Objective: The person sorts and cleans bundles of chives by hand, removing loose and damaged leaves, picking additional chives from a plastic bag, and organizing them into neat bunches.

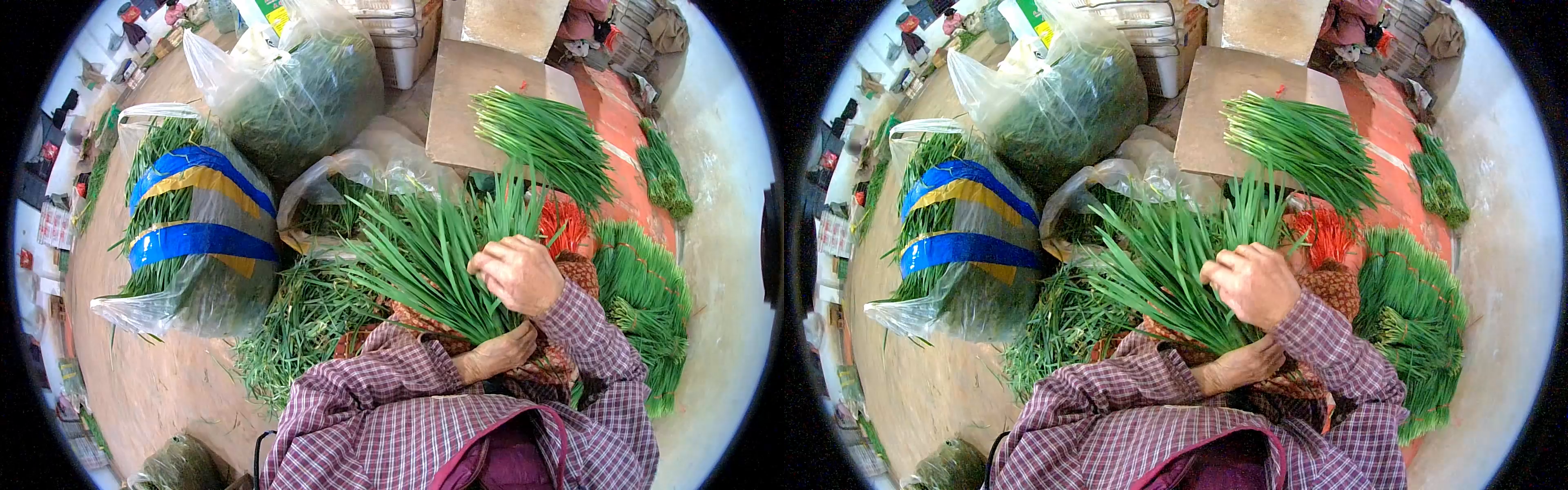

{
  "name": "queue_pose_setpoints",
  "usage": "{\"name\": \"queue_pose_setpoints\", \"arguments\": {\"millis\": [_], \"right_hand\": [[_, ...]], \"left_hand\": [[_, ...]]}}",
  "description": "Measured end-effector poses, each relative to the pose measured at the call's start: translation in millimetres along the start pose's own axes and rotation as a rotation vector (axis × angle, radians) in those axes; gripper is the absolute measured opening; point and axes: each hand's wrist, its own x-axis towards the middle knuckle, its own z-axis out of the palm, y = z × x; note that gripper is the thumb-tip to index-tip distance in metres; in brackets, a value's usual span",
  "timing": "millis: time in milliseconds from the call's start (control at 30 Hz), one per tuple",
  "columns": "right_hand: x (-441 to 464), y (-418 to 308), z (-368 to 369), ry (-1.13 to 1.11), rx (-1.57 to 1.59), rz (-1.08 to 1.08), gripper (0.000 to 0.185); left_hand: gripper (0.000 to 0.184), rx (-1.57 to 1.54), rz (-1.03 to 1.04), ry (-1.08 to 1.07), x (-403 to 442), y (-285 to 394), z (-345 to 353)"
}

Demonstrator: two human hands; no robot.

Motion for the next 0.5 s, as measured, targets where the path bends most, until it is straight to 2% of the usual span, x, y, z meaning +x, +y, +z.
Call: {"name": "queue_pose_setpoints", "arguments": {"millis": [33, 133, 233, 367, 500], "right_hand": [[2, 3, 1, 0.000, 0.000, 0.000, 0.011], [10, 9, 8, 0.129, 0.180, 0.181, 0.007], [21, 5, 5, 0.082, 0.131, 0.265, 0.008], [31, 9, 15, 0.095, 0.088, 0.211, 0.012], [41, 6, 20, 0.048, 0.023, 0.267, 0.020]], "left_hand": [[0.043, -0.035, -0.007, -0.030, 1, 0, -2], [0.038, -0.044, -0.010, -0.004, 0, -3, -4], [0.036, -0.072, 0.006, -0.042, 2, -3, -6], [0.038, -0.022, 0.019, -0.021, 1, -5, -6], [0.042, -0.011, 0.030, -0.008, -1, -7, -7]]}}
